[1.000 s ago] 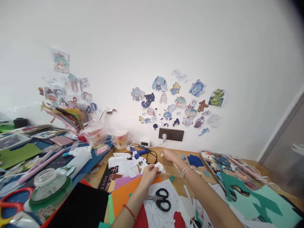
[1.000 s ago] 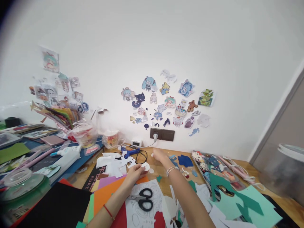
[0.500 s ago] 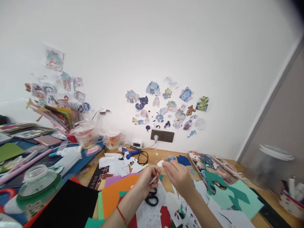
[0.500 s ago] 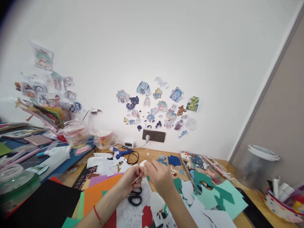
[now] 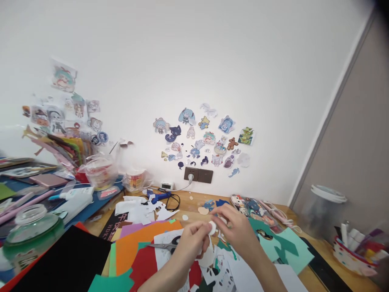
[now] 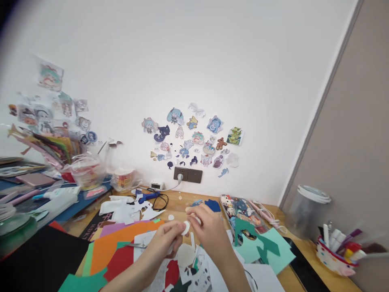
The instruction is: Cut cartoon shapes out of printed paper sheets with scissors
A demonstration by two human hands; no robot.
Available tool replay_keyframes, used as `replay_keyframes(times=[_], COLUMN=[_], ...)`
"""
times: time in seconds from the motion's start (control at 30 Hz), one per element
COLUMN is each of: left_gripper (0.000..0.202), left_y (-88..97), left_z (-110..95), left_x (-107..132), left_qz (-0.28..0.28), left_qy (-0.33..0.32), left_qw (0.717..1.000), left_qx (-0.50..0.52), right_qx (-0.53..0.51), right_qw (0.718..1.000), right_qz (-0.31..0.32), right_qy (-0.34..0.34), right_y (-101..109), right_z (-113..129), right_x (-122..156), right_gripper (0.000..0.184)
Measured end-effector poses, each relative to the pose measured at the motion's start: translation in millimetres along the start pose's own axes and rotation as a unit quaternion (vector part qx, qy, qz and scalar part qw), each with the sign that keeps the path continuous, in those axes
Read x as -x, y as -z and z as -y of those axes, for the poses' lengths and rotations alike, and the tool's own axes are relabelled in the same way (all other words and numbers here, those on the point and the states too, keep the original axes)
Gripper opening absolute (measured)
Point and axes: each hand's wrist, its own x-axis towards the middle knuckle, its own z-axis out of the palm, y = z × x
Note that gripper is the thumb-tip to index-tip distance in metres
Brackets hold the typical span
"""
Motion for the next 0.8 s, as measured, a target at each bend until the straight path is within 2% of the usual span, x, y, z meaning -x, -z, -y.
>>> replay_keyframes(times=[0.1,0.2,0.37,0.43,0.53,0.67,0.8], left_gripper=[0.036,0.037,0.032,0.03,0.028,0.028,0.028], left_y=[-7.4,-12.0,-17.5,-20.9,-26.4,-29.4,-26.4], left_z=[7.9,4.9,-19.2,-28.7,-36.7,-37.6,-37.7], left_x=[4.1,10.7,18.8,19.8,21.0,25.0,30.2], left_qz=[0.014,0.015,-0.017,-0.028,-0.044,-0.041,-0.048], left_qy=[0.004,0.001,-0.047,-0.068,-0.09,-0.088,-0.107], left_qw=[1.0,1.0,0.999,0.997,0.995,0.995,0.993], left_qx=[-0.01,-0.01,0.0,0.01,0.028,0.032,0.023], right_qx=[-0.079,-0.161,-0.377,-0.408,-0.375,-0.299,-0.3], right_qw=[0.992,0.973,0.899,0.882,0.896,0.934,0.931], right_qz=[0.04,0.086,0.119,0.124,0.119,0.055,0.03], right_qy=[-0.088,-0.14,-0.19,-0.2,-0.204,-0.187,-0.206], right_y=[11.3,21.4,32.1,35.2,39.4,41.6,41.9], right_z=[-3.1,-3.7,8.5,15.9,27.5,38.7,41.1], right_x=[2.2,6.0,8.7,9.5,11.6,12.6,11.5], right_gripper=[0.011,0.018,0.024,0.028,0.031,0.029,0.035])
